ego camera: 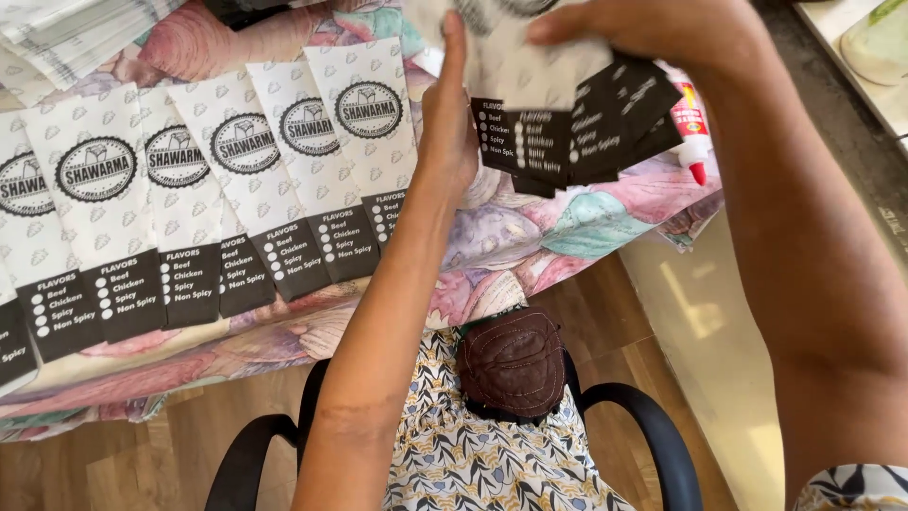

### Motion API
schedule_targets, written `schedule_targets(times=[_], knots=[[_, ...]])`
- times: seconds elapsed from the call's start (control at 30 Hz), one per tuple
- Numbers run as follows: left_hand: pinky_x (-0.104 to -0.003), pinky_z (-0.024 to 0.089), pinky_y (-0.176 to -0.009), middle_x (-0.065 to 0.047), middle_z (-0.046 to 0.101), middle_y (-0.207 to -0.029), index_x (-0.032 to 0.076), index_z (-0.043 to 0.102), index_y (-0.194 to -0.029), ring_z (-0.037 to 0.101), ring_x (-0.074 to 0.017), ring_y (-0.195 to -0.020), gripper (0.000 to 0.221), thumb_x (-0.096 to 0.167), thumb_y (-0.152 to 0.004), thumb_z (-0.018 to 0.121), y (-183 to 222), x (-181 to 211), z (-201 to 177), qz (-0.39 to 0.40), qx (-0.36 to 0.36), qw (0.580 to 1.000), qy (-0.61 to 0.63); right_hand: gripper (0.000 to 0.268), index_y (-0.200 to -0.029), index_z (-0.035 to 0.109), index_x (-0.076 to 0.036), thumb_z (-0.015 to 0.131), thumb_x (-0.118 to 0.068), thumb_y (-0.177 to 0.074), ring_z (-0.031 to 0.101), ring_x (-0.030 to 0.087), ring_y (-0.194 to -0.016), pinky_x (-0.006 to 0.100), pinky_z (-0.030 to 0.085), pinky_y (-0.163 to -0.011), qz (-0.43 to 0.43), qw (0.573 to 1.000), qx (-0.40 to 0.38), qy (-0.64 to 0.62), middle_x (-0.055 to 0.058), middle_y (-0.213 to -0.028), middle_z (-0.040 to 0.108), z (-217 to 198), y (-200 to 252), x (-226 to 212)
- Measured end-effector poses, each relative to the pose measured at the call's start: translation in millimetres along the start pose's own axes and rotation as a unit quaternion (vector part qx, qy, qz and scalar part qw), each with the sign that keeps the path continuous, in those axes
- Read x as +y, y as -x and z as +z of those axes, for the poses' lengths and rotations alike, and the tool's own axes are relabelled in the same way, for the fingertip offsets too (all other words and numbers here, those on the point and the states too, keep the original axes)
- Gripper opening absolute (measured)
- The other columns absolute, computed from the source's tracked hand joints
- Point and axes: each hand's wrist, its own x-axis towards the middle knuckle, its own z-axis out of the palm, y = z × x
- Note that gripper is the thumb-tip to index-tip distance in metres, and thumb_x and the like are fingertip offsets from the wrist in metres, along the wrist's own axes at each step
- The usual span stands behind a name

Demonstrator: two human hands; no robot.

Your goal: The person sorts printed shawarma paper sleeves by hand on a table, aligning them into a neat stack and fanning through the edges to organize them.

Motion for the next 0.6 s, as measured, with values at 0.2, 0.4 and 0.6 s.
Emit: schedule_targets(times=[0.2, 0.4, 0.6], knots=[[-0.048, 0.052, -0.110, -0.015, 0.067, -0.136, 0.009, 0.061, -0.137, 0.063, -0.0309, -0.127, 0.089, 0.050, -0.059, 0.075, -18, -13, 0, 0.003, -0.001, 0.966, 0.259, 0.033, -0.109, 0.072, -0.005, 0.071, -0.038, -0.107, 0.061, 0.015, -0.091, 0.033, 0.042, -0.080, -0.320, 0.928, -0.018, 0.190, -0.002, -0.112, 0.070, -7, -14, 17], [-0.049, 0.052, -0.106, -0.016, 0.069, -0.126, 0.009, 0.062, -0.130, 0.066, -0.0304, -0.115, 0.087, 0.036, -0.051, 0.084, -39, -31, -7, -0.050, 0.033, 0.942, 0.329, 0.011, -0.113, 0.067, -0.005, 0.074, -0.008, -0.106, 0.063, 0.016, -0.087, 0.037, 0.047, -0.074, -0.310, 0.938, 0.119, 0.097, 0.005, -0.107, 0.071, -1, 12, 39], [-0.046, 0.054, -0.102, -0.015, 0.072, -0.119, 0.007, 0.068, -0.120, 0.066, -0.0310, -0.110, 0.070, 0.020, -0.055, 0.088, -60, -50, -16, -0.073, 0.047, 0.938, 0.337, 0.047, -0.129, 0.065, -0.004, 0.080, 0.005, -0.086, 0.072, 0.017, -0.103, 0.028, 0.058, -0.086, -0.245, 0.969, 0.021, 0.001, 0.014, -0.106, 0.072, -18, 40, 43]])
